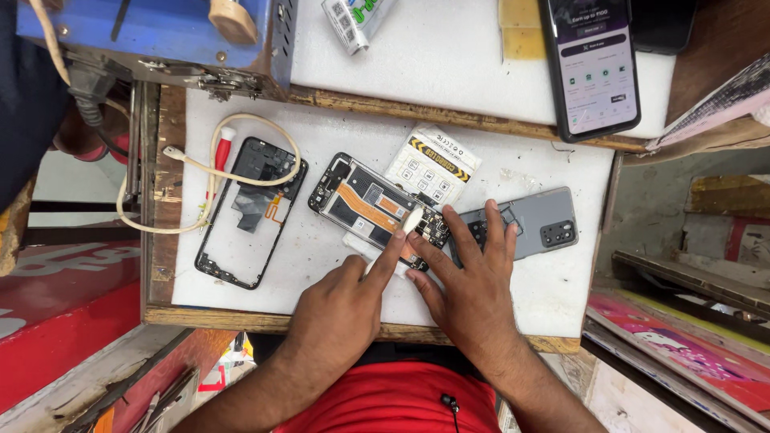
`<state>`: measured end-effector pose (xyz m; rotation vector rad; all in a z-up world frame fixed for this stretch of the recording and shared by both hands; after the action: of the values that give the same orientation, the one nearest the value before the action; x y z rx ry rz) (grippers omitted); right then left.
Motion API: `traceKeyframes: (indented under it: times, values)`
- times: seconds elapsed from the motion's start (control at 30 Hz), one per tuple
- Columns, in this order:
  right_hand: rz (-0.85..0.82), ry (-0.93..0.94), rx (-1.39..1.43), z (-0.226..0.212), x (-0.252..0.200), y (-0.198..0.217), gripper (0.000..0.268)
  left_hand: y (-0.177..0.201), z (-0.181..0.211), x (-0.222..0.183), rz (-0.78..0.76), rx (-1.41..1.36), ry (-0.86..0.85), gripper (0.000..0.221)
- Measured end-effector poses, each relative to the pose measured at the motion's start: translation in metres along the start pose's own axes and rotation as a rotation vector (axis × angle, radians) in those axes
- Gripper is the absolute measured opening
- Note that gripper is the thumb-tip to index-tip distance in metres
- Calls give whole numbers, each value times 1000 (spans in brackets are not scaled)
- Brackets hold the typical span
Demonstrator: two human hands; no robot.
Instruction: The person cleans the internal components of a disassembled smartphone using a cotton swab and a liquid from a spray bottle. They handle the phone's motherboard and frame, applying the liquid to the swab and wiping specific areas of the circuitry.
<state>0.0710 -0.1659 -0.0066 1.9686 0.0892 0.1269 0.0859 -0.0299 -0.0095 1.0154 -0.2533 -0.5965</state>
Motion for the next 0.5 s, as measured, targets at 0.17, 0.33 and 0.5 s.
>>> traceKeyframes:
  times: [0.17, 0.33, 0.5]
  values:
    - [-14, -2, -20, 4, -3, -7, 46, -12, -2, 5, -120, 43, 25, 81]
    - [-7, -4, -3, 4, -3, -6, 43, -10, 0, 8, -98, 117, 26, 81]
    - [-2, -8, 6, 2, 0, -1, 43, -3, 2, 6, -79, 151, 13, 82]
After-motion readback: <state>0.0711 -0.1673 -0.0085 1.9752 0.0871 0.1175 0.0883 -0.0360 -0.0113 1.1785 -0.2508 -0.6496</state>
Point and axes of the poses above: each hand's wrist, its own x-axis towards the middle knuckle, its own y-axis out of the back of the hand, z = x × y, the point moved 9 cm from there along x, towards the middle knuckle, and after that the axes turned 3 degrees about x, right-handed, at the moved point
